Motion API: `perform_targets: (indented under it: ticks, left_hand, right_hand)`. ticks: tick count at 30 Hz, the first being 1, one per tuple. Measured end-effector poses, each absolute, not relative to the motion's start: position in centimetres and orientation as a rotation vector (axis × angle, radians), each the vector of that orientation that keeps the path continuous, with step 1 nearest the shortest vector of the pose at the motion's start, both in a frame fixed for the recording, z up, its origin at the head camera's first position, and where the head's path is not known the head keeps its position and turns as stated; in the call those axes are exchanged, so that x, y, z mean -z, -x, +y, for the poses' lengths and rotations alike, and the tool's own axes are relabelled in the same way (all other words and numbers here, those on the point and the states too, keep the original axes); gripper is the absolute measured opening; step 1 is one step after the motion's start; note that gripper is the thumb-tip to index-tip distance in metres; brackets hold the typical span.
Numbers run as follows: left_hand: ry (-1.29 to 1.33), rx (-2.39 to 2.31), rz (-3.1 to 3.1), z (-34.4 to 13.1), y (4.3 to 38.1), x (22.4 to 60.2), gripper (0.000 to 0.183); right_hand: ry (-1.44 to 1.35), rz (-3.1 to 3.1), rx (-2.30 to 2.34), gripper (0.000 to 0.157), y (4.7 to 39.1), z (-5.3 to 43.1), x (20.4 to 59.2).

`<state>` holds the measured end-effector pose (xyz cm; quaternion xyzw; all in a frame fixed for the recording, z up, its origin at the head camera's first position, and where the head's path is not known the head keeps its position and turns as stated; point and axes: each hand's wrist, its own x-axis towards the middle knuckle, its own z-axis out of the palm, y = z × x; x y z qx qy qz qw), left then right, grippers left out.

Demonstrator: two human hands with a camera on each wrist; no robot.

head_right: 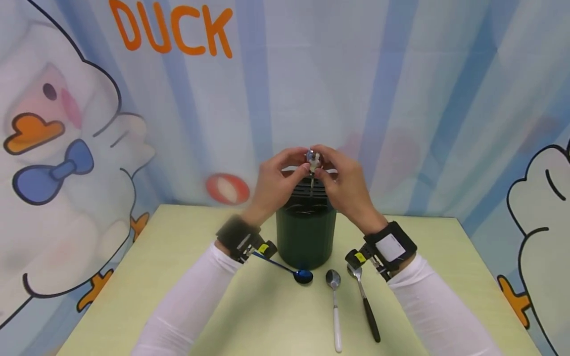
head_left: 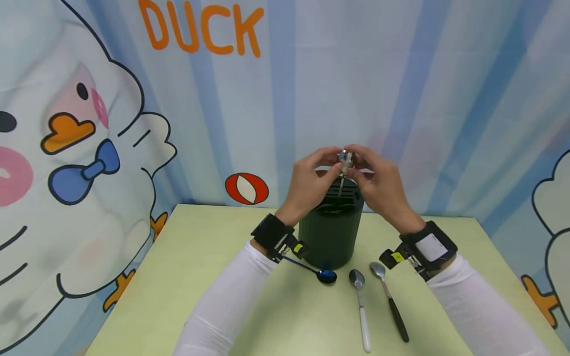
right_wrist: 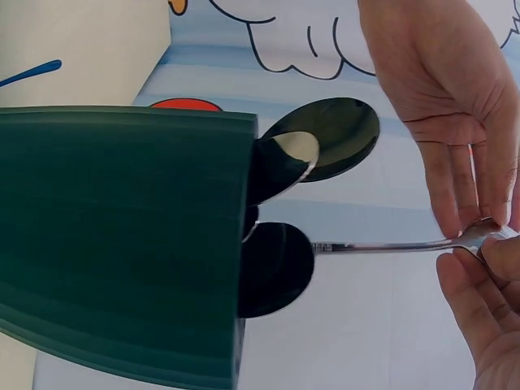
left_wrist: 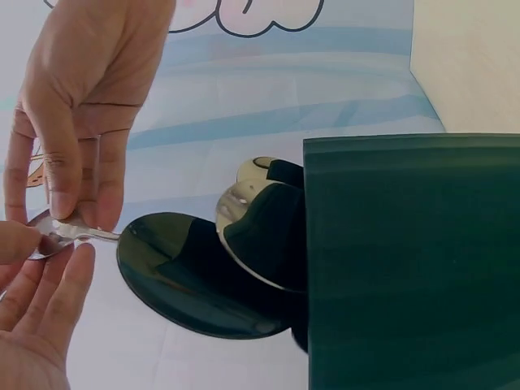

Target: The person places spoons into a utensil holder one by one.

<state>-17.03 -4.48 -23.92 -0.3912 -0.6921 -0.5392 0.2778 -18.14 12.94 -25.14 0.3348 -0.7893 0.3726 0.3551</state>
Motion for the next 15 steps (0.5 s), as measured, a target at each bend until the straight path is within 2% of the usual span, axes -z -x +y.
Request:
perform_targets:
  ticks: [15]
  left_hand:
    - [1.027,1.451,-1.979,-4.6,17.7,24.7,0.022]
  right_hand:
    - [-0.866,-2.08,-0.963,0.042,18.9,13.2,26.9]
